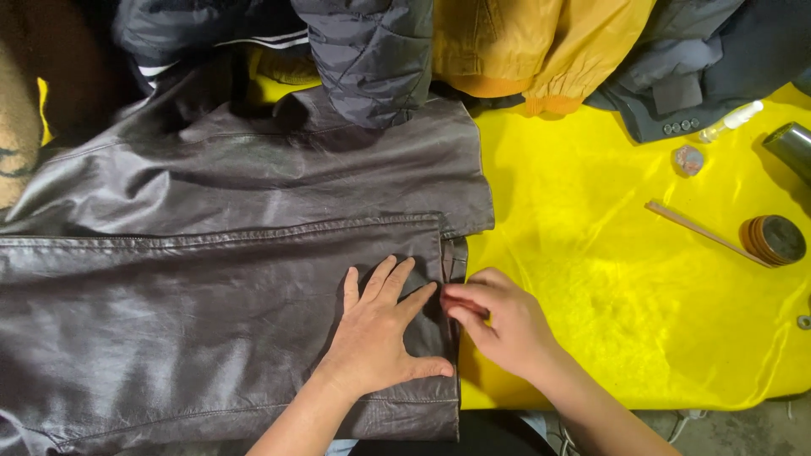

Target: The person cleans a dark leather jacket laid out on a yellow surface using a small reddish sponge. They rub the sponge along the seams and edges of the jacket, occasionally picking up a small white bottle to apply liquid to the sponge before continuing to wipe the leather surface.

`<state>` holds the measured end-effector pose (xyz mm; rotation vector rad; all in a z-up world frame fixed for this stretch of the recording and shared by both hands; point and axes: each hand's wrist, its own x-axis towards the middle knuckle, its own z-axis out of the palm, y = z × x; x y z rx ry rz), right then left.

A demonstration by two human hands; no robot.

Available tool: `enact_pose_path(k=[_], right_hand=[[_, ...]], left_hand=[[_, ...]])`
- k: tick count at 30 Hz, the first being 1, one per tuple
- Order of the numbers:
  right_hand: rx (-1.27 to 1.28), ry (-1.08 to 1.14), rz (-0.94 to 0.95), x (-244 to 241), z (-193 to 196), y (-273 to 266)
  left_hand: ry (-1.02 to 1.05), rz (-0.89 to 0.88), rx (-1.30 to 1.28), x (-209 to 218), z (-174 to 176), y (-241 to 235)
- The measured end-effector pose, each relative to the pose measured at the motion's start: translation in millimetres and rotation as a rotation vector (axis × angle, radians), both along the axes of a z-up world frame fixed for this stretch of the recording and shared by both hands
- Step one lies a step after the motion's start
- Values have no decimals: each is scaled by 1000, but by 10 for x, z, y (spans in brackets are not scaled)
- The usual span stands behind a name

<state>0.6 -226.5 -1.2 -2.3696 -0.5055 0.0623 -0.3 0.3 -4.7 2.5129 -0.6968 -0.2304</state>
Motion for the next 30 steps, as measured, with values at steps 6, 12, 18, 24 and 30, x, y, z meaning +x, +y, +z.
enact_pose_path(k=[6,12,18,24,30], right_hand=[[-84,-81,-32,-187,-122,-1],[-63,205,201,-174,189,-150],[0,115,39,198,174,-137],[-21,-148,76,-75,-48,20],[-21,46,321,-195,174,-161]], left_hand=[[-13,-2,-8,-20,5,12],[-13,5,5,-2,4,-3],[-7,1,13,-8,-6,-5],[-2,11,3,-16,-17,3],[3,-13,16,4,-17,-1]])
